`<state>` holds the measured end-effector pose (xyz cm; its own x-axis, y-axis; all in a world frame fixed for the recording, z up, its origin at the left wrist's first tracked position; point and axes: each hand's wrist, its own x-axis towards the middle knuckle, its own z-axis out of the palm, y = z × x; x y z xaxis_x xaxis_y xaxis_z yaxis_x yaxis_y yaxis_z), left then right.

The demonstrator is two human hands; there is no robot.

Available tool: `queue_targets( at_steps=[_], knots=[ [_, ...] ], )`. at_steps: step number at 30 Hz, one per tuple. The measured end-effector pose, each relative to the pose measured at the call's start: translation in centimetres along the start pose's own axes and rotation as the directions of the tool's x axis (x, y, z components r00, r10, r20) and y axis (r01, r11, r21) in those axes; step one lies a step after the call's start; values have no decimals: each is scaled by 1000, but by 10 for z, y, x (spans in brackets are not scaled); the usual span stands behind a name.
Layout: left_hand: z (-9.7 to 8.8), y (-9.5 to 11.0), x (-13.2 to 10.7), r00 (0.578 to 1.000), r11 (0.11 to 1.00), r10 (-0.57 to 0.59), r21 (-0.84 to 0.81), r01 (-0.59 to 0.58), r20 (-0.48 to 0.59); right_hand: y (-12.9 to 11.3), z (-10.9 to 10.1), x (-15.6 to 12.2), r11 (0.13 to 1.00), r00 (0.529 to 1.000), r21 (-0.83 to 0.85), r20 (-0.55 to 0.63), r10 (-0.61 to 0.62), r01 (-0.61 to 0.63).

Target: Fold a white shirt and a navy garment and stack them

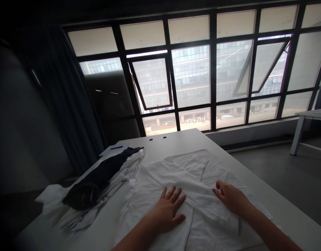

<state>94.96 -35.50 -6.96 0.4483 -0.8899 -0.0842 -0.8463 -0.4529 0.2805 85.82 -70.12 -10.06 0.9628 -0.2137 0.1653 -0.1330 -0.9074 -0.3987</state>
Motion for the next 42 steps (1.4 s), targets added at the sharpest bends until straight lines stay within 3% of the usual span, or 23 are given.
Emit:
queue_targets(
  at_steps=[4,8,16,19,22,25,26,28,30,32,35,39,42],
  knots=[
    [-2,7,-9,1000,1000,3,-14,-3,16,-4,16,-3,989,990,-62,-19,-137,136],
    [2,14,-26,1000,1000,-5,-24,5,20,-8,22,-9,979,982,-84,59,-179,183],
    [43,10,-58,988,997,69,17,-73,141,-30,3,-43,986,955,-48,262,-140,158],
    [28,17,-64,976,988,146,29,-152,161,-52,-6,-40,972,932,-6,286,-224,235],
    [-10,14,-68,971,980,198,-23,-196,133,-87,-10,-14,945,922,56,207,-326,322],
    [-50,-20,-72,998,997,-70,23,69,10,-121,-3,31,915,916,206,137,-378,347],
    [-62,-38,-74,981,980,-192,50,193,-26,-131,3,48,906,918,277,146,-369,321],
    [-80,-80,-81,904,905,-403,90,417,-142,-151,19,83,903,934,359,172,-312,235],
    [-92,-120,-92,842,848,-489,103,520,-229,-170,38,115,911,950,371,175,-257,178],
    [-96,-151,-102,803,817,-527,95,569,-279,-190,59,143,917,962,378,176,-208,129],
    [-92,-179,-112,797,822,-531,54,567,-287,-220,89,174,917,967,390,192,-167,81],
    [-78,-193,-113,790,832,-532,-16,554,-306,-248,122,192,908,969,414,197,-147,54],
    [-71,-200,-111,765,823,-551,-64,565,-335,-253,139,195,895,971,441,176,-159,66]
  ],
)
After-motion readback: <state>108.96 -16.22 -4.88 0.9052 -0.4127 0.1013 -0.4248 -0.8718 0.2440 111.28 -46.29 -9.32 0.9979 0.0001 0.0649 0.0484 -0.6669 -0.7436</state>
